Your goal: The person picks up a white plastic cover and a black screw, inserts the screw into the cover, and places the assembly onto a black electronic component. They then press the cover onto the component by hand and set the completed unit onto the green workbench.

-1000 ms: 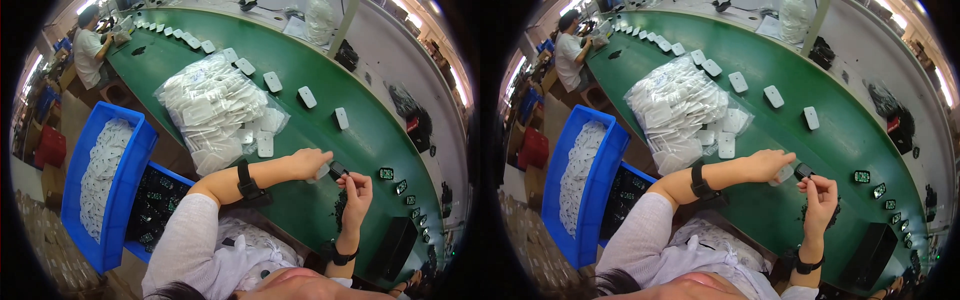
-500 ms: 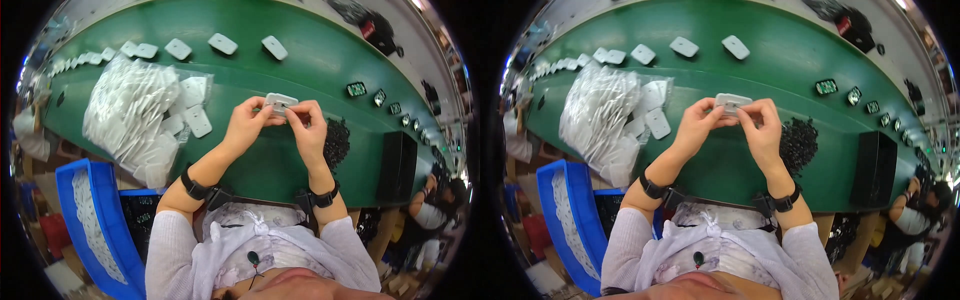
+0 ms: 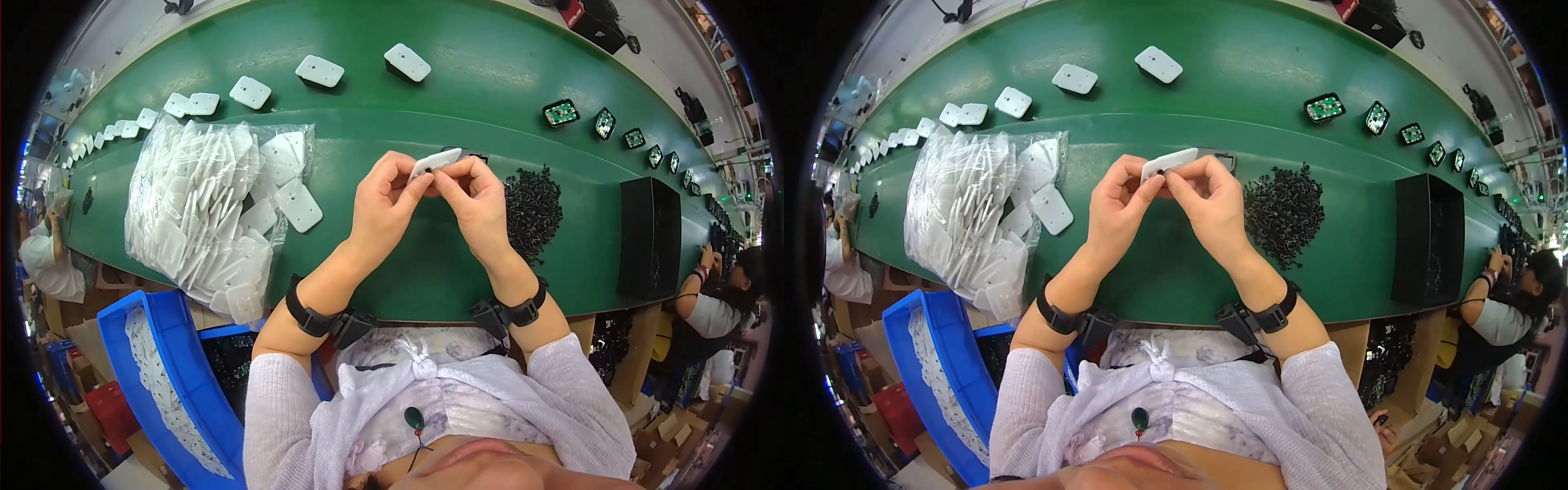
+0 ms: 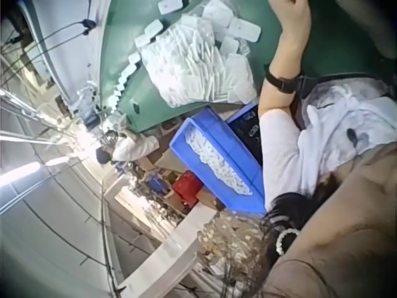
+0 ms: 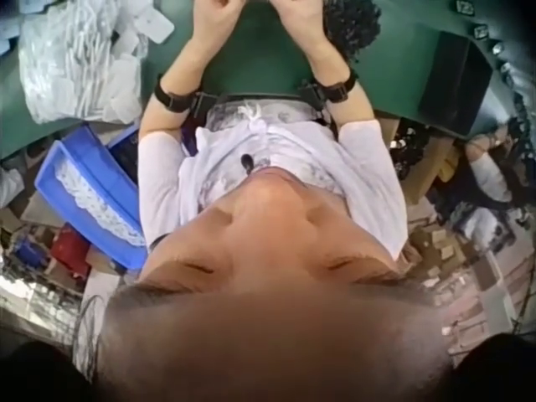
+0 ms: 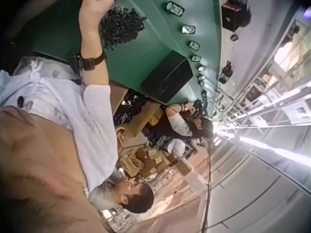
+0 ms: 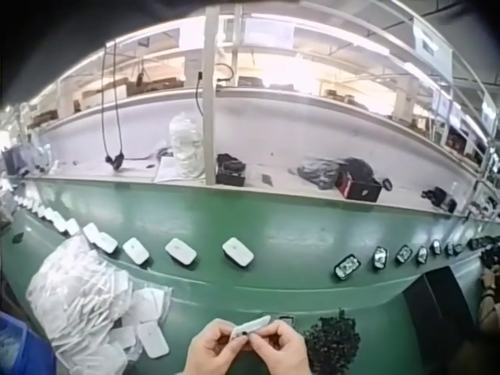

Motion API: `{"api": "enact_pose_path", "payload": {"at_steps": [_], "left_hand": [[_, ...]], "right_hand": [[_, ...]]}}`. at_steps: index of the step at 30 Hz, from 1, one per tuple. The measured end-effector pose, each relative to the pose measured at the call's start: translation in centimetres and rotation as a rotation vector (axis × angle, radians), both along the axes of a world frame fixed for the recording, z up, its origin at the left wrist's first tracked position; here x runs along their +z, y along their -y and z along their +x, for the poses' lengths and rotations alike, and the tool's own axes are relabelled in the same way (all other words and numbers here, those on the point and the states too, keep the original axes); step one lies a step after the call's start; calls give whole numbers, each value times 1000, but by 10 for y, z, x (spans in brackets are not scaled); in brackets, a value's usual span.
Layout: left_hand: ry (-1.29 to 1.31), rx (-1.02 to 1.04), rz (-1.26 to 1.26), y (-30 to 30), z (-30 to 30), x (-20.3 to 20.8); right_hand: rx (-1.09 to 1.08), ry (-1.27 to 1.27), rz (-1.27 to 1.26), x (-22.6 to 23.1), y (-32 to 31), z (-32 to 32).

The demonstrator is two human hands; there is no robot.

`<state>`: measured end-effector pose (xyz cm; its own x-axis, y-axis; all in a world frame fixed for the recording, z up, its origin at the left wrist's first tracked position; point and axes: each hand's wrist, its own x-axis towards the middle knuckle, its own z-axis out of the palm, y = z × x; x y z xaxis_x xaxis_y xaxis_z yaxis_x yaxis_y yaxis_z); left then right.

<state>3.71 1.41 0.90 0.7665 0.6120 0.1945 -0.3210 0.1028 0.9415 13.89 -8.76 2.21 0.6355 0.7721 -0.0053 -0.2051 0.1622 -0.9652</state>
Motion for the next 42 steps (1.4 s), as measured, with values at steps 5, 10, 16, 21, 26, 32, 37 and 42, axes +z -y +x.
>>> {"api": "enact_pose_path", "payload": {"at_steps": [5,10,16,21,26,32,37,42], "left_hand": [[-46,44,128,-8,0,-7],[19,-42,-89,-10,-1,6],[-74,-121,0,-13,-2,5],[-98,-171,-119,-13,-5,9],[-207,-70,-118,-26,-8,1],[-462,93,47,-54,-12,-10],[-552,313,573,-57,-7,-23],[-667,321,839,-50,-4,-21]], "right_hand": [[-17,98,-51,0,1,-2],[-266,555,-65,-2,3,11],[-20,496,-193,9,4,15],[-40,466,-250,12,4,10],[203,514,-287,14,7,35],[-254,1624,-611,25,26,193],[0,1405,-851,1,35,264],[-72,1337,-837,-3,19,268]]}}
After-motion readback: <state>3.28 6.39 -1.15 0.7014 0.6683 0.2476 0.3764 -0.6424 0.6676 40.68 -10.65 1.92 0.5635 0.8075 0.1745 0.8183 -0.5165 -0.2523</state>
